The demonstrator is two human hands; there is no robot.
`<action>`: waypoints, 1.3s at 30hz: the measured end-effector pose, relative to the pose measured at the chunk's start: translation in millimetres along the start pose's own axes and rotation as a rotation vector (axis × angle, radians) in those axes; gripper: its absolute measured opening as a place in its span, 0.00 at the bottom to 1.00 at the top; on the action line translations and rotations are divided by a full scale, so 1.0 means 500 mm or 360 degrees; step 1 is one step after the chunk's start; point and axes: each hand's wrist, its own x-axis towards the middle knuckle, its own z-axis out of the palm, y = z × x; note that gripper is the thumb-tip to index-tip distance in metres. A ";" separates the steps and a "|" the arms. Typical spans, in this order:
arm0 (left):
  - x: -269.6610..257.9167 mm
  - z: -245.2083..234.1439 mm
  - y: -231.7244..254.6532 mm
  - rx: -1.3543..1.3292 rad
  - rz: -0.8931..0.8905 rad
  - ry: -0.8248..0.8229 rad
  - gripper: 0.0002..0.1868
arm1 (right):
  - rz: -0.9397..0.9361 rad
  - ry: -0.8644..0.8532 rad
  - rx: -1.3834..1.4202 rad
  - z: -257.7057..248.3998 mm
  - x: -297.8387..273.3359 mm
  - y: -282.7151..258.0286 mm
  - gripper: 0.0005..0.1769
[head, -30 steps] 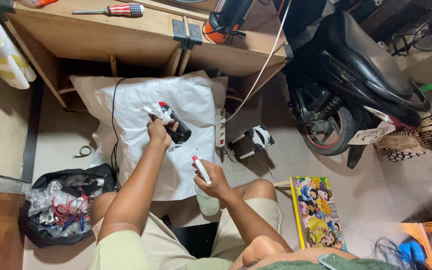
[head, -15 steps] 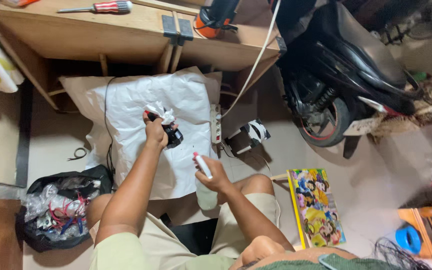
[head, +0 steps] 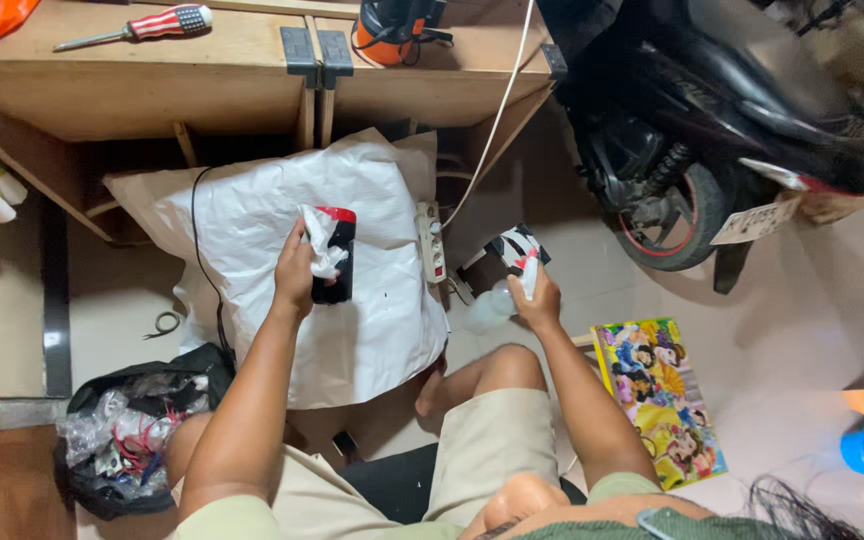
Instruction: The person disassembles two flashlights, replaces the bulbs, and reassembles them. They then wipe the exterior of the second flashlight with a tissue and spray bottle.
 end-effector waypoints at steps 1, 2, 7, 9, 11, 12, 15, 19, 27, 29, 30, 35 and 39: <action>-0.004 -0.002 -0.001 -0.0020 0.0012 -0.0038 0.30 | 0.0019 0.0025 -0.0119 0.016 -0.008 0.039 0.28; -0.006 -0.007 -0.002 -0.0039 0.0024 -0.0076 0.29 | 0.0039 0.0048 -0.0238 0.039 -0.015 0.074 0.30; -0.001 -0.017 -0.023 -0.0051 0.0051 -0.0074 0.31 | 0.0401 0.0053 -0.0414 0.110 -0.055 0.209 0.32; -0.006 -0.017 -0.031 0.0085 0.0157 -0.0122 0.35 | 0.0544 0.0098 -0.0452 0.126 -0.069 0.240 0.33; -0.014 -0.009 -0.030 0.0158 0.0271 -0.0182 0.36 | 0.0579 0.0235 -0.0455 0.141 -0.082 0.257 0.38; -0.017 -0.003 -0.028 0.0197 0.0328 -0.0213 0.37 | 0.0685 0.0225 -0.0436 0.146 -0.089 0.263 0.39; -0.022 0.013 -0.028 0.0309 0.0484 -0.0258 0.37 | 0.0872 0.0227 -0.0376 0.156 -0.111 0.274 0.41; -0.028 0.011 -0.031 0.0148 0.0222 -0.0132 0.36 | 0.0978 0.0313 -0.0348 0.172 -0.155 0.273 0.44; -0.034 0.036 -0.013 0.0453 0.0577 -0.0261 0.35 | 0.1266 0.0027 -0.0276 0.150 -0.178 0.291 0.66; -0.035 0.054 -0.003 0.0381 0.0545 -0.0260 0.36 | 0.1570 -0.0186 -0.0346 0.138 -0.174 0.289 0.77; -0.036 0.054 0.004 0.0345 0.0532 -0.0260 0.36 | 0.1393 -0.0067 -0.0268 0.136 -0.163 0.283 0.73; -0.028 0.044 0.002 0.0434 0.0586 -0.0197 0.36 | 0.0647 0.0208 0.0611 0.083 -0.049 0.159 0.52; -0.025 0.034 -0.026 0.0246 0.0481 -0.0161 0.38 | 0.0255 -0.0491 0.0910 0.108 0.004 -0.133 0.25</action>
